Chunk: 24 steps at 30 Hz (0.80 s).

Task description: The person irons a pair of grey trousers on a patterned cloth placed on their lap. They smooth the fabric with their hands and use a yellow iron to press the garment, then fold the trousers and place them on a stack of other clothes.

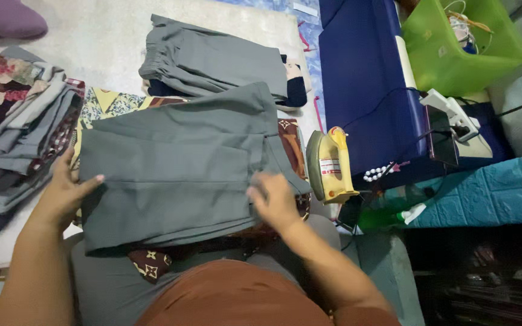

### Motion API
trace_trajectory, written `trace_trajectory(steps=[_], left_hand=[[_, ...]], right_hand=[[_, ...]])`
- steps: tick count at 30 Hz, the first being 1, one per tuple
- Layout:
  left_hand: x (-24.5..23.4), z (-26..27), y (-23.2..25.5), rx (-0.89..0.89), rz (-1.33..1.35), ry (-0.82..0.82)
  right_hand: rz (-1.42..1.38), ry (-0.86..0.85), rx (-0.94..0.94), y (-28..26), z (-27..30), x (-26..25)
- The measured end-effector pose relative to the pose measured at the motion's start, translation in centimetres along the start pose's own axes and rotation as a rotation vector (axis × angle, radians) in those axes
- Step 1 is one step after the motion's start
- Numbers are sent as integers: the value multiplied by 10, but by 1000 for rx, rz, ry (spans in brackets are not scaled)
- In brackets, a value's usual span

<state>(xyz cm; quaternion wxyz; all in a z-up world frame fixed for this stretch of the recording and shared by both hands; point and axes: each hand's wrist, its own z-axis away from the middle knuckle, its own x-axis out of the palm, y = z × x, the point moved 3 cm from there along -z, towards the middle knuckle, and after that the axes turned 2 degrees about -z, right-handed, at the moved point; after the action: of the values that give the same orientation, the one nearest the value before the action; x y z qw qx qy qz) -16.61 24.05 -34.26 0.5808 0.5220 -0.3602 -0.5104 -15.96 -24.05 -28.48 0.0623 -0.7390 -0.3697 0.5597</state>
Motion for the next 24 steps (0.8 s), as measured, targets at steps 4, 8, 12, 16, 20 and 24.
trace_trajectory(steps=[4, 8, 12, 16, 20, 24], left_hand=[[9, -27, 10, 166, -308, 132], [12, -54, -7, 187, -604, 333], [18, -49, -9, 387, -431, 387], [20, -34, -3, 302, -486, 421], [21, -23, -8, 189, -326, 506], [27, -18, -1, 129, -387, 513]], right_hand=[[-113, 34, 491, 60, -49, 34], [18, -86, 679, 48, -66, 42], [-96, -156, 778, 26, -61, 54], [-380, 3, 503, 32, -64, 58], [-129, 65, 659, 47, -96, 36], [286, -9, 558, 51, -131, 25]])
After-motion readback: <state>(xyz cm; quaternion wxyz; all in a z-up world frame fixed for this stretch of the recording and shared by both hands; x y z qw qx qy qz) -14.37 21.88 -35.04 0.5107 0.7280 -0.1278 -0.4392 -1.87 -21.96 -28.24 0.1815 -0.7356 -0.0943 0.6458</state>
